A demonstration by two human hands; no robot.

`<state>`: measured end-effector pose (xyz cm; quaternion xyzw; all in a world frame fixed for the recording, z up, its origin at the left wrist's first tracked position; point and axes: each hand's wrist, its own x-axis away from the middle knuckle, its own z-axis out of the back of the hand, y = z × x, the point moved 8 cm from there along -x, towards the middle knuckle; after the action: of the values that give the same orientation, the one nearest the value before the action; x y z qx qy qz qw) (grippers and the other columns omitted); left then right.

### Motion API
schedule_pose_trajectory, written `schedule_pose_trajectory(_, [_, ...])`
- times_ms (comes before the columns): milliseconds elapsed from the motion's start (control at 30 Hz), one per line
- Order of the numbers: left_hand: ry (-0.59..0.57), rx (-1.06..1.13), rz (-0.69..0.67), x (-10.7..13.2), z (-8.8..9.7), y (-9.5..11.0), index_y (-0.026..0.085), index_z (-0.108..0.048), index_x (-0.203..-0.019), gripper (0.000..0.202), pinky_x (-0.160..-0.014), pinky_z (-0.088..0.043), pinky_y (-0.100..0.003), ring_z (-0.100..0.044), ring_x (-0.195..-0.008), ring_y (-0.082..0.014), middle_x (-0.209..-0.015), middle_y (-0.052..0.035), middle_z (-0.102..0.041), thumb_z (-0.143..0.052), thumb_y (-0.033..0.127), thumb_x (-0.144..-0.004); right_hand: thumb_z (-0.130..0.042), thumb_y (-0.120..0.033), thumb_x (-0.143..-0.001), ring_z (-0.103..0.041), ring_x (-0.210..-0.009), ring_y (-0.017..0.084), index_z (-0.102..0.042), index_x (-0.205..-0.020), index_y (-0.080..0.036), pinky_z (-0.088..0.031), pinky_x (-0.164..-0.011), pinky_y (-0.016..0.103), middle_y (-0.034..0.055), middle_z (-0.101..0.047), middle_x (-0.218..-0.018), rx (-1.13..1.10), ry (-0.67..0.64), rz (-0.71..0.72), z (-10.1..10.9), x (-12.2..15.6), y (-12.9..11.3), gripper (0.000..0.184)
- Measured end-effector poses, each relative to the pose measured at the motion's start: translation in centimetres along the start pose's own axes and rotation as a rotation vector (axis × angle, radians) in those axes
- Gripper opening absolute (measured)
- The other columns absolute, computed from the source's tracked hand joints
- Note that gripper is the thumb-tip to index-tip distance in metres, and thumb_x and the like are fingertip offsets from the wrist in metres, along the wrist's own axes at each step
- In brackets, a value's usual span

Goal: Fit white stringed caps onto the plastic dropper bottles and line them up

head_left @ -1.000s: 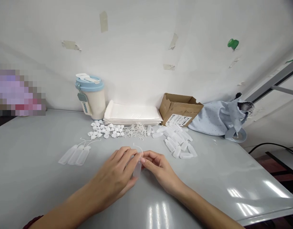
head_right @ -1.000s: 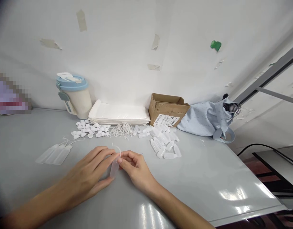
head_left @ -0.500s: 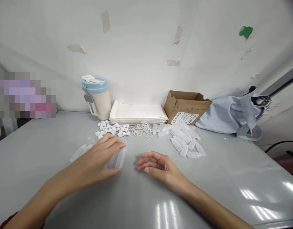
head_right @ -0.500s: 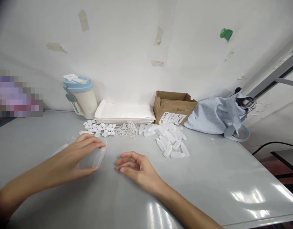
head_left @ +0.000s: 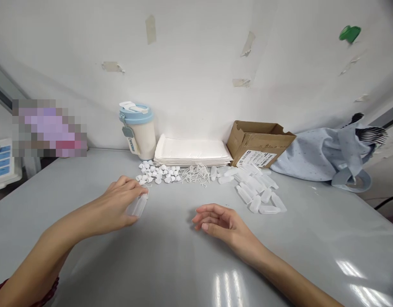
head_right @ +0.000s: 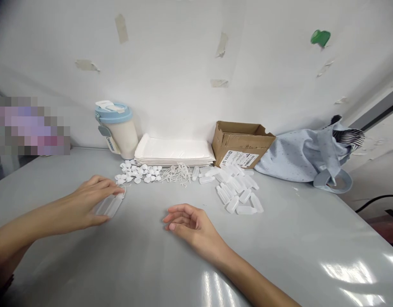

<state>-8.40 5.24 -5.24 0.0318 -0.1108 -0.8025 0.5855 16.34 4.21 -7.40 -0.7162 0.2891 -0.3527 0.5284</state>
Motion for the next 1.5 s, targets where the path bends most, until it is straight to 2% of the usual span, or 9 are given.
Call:
schedule_pose_trajectory(200, [-0.017,0.019,0.043,0.16,0.28,0.21,0.025,-0.065,-0.103,0.036,-0.083,-0.045,-0.038,-0.051,-0.102,-0.0295,-0.101,-0.0057,-0.061,-0.061,0.032,-0.068,-0.073,-0.035,-0.078,-0.065,-0.090,0.017,-0.065,-0.105,-0.019,-0.047,-0.090,0.037,0.0068,-0.069,-0.101,0.015,0.020,-0.001,0.06,-0.04,-0.08,0.032])
schedule_pose_trajectory(433, [-0.024,-0.008,0.068,0.06,0.05,0.00,0.024,-0.065,-0.106,0.039,-0.084,-0.045,-0.041,-0.050,-0.104,-0.0308,-0.104,-0.0078,-0.059,-0.059,0.029,-0.068,-0.073,-0.035,-0.078,-0.064,-0.084,0.015,-0.065,-0.104,-0.020,-0.048,-0.087,0.034,0.0056,-0.069,-0.098,0.029,0.024,0.001,-0.03,0.06,-0.26,0.031])
schedule_pose_trajectory(733, [0.006,-0.050,0.045,0.33,0.04,0.25,0.024,-0.065,-0.099,0.031,-0.084,-0.044,-0.042,-0.049,-0.105,-0.0321,-0.108,-0.0086,-0.058,-0.058,0.028,-0.069,-0.072,-0.034,-0.079,-0.063,-0.080,0.014,-0.065,-0.105,-0.019,-0.048,-0.083,0.032,0.0052,-0.069,-0.097,0.046,0.031,-0.009,0.09,0.12,-0.06,0.031])
schedule_pose_trajectory(1067, [0.058,-0.040,0.034,0.49,0.31,-0.04,0.025,-0.063,-0.106,0.038,-0.085,-0.044,-0.041,-0.050,-0.103,-0.0310,-0.106,-0.0084,-0.057,-0.058,0.028,-0.068,-0.071,-0.037,-0.078,-0.063,-0.079,0.014,-0.066,-0.104,-0.020,-0.048,-0.083,0.034,0.0055,-0.068,-0.097,0.081,0.037,-0.020,0.18,0.04,-0.08,0.031])
schedule_pose_trajectory(1367, [-0.004,-0.006,0.065,0.26,0.37,0.34,0.023,-0.063,-0.108,0.042,-0.083,-0.045,-0.039,-0.050,-0.100,-0.0300,-0.103,-0.0083,-0.057,-0.057,0.030,-0.068,-0.071,-0.037,-0.078,-0.062,-0.079,0.015,-0.066,-0.103,-0.020,-0.048,-0.082,0.033,0.0056,-0.069,-0.097,0.097,0.040,-0.028,0.18,-0.03,-0.07,0.031])
schedule_pose_trajectory(1500, [0.008,-0.005,0.070,0.21,0.59,0.34,0.022,-0.063,-0.108,0.042,-0.082,-0.045,-0.039,-0.051,-0.101,-0.0301,-0.104,-0.0086,-0.058,-0.057,0.030,-0.067,-0.071,-0.036,-0.078,-0.062,-0.079,0.014,-0.067,-0.103,-0.020,-0.048,-0.082,0.033,0.0057,-0.069,-0.097,0.095,0.048,-0.028,0.30,-0.02,-0.01,0.030])
